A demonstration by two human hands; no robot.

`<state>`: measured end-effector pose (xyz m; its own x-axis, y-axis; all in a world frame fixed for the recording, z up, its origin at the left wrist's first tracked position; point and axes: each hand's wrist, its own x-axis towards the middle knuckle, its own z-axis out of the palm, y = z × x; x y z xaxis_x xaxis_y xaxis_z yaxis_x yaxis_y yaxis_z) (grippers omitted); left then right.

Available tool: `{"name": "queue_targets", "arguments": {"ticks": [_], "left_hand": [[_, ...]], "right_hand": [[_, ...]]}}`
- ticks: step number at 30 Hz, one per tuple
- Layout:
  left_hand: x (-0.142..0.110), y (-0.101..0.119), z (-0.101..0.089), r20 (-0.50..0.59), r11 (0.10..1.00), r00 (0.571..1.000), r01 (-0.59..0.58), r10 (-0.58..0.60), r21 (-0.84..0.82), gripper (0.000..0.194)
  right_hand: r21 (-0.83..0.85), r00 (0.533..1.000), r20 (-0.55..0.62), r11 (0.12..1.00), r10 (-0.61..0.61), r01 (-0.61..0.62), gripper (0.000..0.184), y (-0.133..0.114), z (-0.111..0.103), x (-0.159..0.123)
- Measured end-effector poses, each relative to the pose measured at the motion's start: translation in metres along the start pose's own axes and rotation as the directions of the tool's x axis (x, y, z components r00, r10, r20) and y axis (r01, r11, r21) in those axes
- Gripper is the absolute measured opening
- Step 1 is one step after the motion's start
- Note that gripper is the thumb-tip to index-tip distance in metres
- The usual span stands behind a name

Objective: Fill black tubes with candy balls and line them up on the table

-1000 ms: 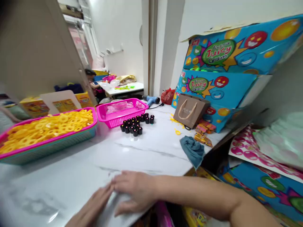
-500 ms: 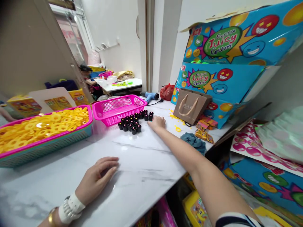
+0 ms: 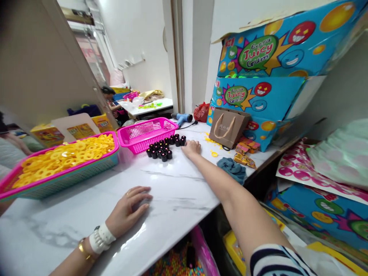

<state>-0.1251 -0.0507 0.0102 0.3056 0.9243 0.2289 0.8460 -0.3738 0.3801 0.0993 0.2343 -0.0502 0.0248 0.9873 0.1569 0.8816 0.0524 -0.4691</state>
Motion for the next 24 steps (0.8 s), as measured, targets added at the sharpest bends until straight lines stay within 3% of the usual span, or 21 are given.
{"name": "queue_targets", "arguments": {"ticks": [5,12,15,21,24], "left_hand": [[-0.002,-0.001,0.000,0.017,1.000,1.000,-0.006,0.007,-0.013,0.023],[-0.002,-0.001,0.000,0.017,0.998,1.000,0.026,-0.025,-0.062,0.022],[-0.003,-0.002,0.000,0.021,0.996,0.999,0.032,-0.030,-0.081,0.021],[-0.005,-0.002,0.000,0.021,0.995,0.999,0.037,-0.035,-0.094,0.023],[-0.005,-0.003,0.000,0.028,0.995,0.999,0.038,-0.036,-0.092,0.023]], "right_hand": [[0.008,1.000,0.011,1.000,0.005,-0.005,0.023,-0.002,-0.001,0.001],[-0.010,0.998,-0.010,0.998,0.067,-0.067,0.041,-0.015,0.006,0.002],[-0.019,0.998,-0.028,0.998,0.060,-0.061,0.032,-0.020,0.009,0.000],[-0.045,0.999,-0.010,0.998,-0.052,0.052,0.025,-0.015,-0.001,-0.014],[-0.038,0.985,0.021,0.985,-0.169,0.170,0.022,-0.009,-0.012,-0.037]]}}
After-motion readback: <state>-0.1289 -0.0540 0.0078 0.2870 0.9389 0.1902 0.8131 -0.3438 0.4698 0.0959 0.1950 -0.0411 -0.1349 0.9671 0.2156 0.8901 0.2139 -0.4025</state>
